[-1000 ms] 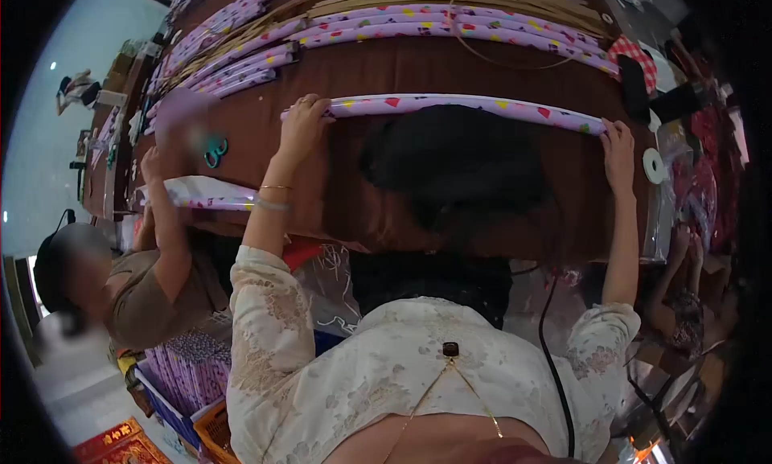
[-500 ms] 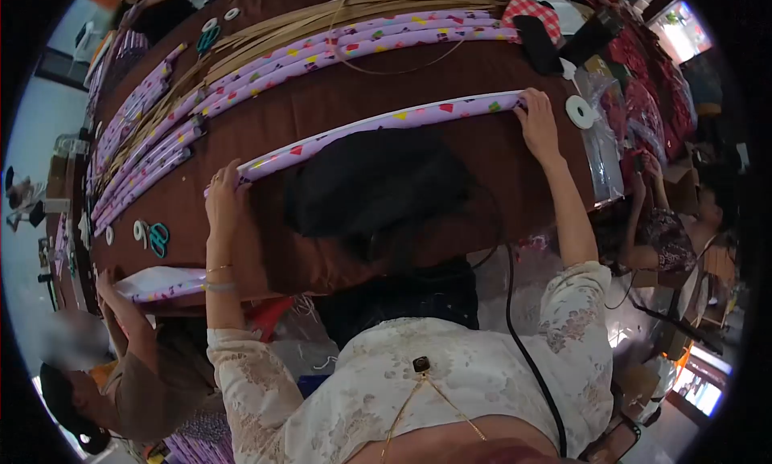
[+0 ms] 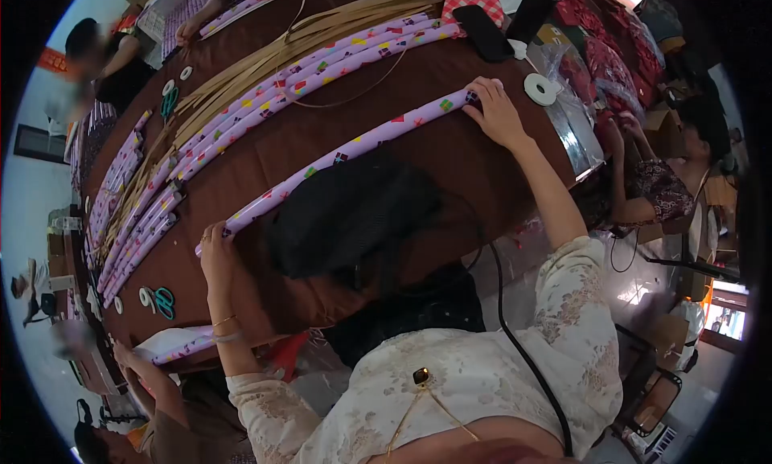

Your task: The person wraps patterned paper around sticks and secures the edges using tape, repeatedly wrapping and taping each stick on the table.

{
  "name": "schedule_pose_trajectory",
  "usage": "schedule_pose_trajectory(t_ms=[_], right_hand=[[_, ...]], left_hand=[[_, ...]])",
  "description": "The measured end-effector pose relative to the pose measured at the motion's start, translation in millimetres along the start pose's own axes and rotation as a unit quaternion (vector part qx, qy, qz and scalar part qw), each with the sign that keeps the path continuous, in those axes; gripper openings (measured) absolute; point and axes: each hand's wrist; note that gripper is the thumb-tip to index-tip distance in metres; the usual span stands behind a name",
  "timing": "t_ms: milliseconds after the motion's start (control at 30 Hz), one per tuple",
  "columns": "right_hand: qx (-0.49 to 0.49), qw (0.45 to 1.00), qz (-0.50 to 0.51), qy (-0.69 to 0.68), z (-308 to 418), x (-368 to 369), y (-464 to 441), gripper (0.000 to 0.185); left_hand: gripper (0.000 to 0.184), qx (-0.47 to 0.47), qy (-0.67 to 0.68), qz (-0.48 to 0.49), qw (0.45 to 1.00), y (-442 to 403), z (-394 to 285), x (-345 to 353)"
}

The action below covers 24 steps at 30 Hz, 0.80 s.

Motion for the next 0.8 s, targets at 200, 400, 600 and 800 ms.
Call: schedule_pose_trajectory(t_ms=[200, 400, 600, 800], right_hand=[[0.009, 0.999, 0.038, 0.013, -1, -3, -3, 0.048], [0.002, 0.996, 0.085, 0.036, -9, 2, -10, 0.052], [-0.041, 0.994, 0.099, 0.005, -20, 0, -28, 0.044], [-0.008, 0.983, 0.118, -0.143, -37, 19, -47, 0.031]], left_hand=[[0.033, 0.019, 0.018, 0.014, 1.000, 2, 8, 8], [0.043, 0.082, -0.017, -0.025, 0.996, 0, 20, 20], [0.047, 0.046, -0.089, 0.044, 0.994, -22, 19, 11], [0.033, 0.053, -0.024, -0.033, 0.998, -29, 14, 11]])
Point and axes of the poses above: each hand's wrist, its own y-axis away from the middle knuckle, its own x-axis out of the palm, z = x × y, and after that the axes turned 8 degrees about -z, right-handed
